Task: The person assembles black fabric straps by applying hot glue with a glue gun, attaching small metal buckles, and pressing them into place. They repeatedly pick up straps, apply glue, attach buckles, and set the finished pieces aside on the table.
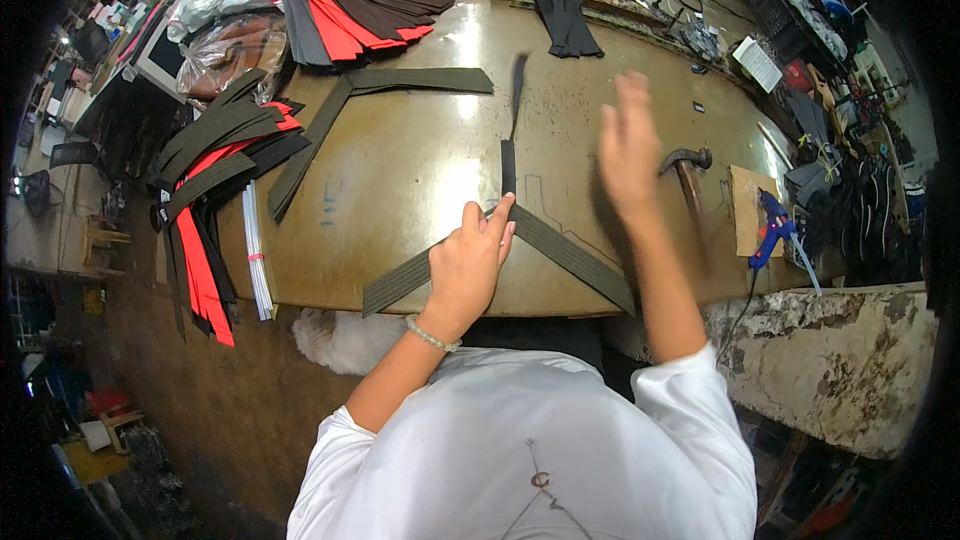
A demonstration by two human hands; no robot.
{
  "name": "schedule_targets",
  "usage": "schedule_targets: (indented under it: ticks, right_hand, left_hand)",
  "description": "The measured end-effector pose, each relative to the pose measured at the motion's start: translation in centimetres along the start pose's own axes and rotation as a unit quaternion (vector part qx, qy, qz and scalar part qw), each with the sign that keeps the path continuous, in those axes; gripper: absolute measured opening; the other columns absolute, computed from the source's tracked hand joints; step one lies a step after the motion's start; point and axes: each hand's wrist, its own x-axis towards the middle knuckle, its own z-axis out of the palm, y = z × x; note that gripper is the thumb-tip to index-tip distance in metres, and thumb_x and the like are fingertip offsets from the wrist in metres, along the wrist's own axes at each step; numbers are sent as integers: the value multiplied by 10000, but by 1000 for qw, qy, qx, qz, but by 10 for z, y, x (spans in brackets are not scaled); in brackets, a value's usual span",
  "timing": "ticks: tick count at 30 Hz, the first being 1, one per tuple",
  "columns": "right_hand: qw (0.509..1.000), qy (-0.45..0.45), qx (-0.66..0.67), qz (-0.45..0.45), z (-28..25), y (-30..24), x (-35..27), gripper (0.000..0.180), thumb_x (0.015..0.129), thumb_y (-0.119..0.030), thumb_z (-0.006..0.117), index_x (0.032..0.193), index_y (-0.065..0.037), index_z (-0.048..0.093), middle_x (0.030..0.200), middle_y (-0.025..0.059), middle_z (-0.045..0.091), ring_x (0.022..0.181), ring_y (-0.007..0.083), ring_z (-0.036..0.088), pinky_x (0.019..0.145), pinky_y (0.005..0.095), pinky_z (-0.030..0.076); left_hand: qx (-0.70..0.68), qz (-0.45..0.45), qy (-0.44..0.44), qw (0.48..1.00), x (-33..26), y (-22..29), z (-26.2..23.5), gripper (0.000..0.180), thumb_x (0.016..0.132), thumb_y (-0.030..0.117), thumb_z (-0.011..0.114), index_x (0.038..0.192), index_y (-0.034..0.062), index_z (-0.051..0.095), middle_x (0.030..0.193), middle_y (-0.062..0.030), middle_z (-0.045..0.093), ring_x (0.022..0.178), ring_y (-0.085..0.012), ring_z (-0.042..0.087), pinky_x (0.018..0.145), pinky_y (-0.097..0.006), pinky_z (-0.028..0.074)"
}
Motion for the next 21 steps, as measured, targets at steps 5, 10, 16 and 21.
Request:
schedule_targets:
  ticks: [5, 10, 16, 21]
  right_hand:
    - [864, -169, -396, 259, -96, 61, -65, 406, 973, -307, 525, 1151, 56, 567, 1301, 268, 513, 1134, 433, 528, 931, 500, 437]
    - [949, -119, -88, 280, -113, -22, -60, 431, 1000, -365, 478, 967, 58, 548, 848, 315, 595, 769, 475, 595, 673, 510, 461]
    - [925, -355, 22, 134, -67, -106, -78, 287, 984, -265, 525, 896, 4, 472, 694, 309, 581, 682, 517, 580, 553, 556, 456]
    - [933, -260, 126, 216, -71, -103, -90, 312, 986, -290, 518, 943, 17, 488, 701, 319, 596, 709, 506, 607, 592, 556, 488]
  left_hand:
    - [-2, -10, -31, 999, 1, 1, -3, 343, 921, 279, 605, 1260, 232, 612, 850, -78, 535, 601, -252, 614, 515, -396, 508]
    - [-277, -98, 37, 955, 3, -12, -14, 262, 931, 160, 580, 1181, 116, 645, 906, -122, 563, 778, -258, 612, 693, -361, 495]
    - [-321, -74, 83, 940, 1, -20, -13, 234, 958, 57, 502, 1161, 34, 616, 985, -145, 542, 847, -270, 566, 791, -352, 459]
    - [-353, -70, 93, 928, 2, -24, -11, 241, 964, 105, 510, 1164, 11, 608, 1031, -166, 548, 897, -285, 586, 802, -355, 469]
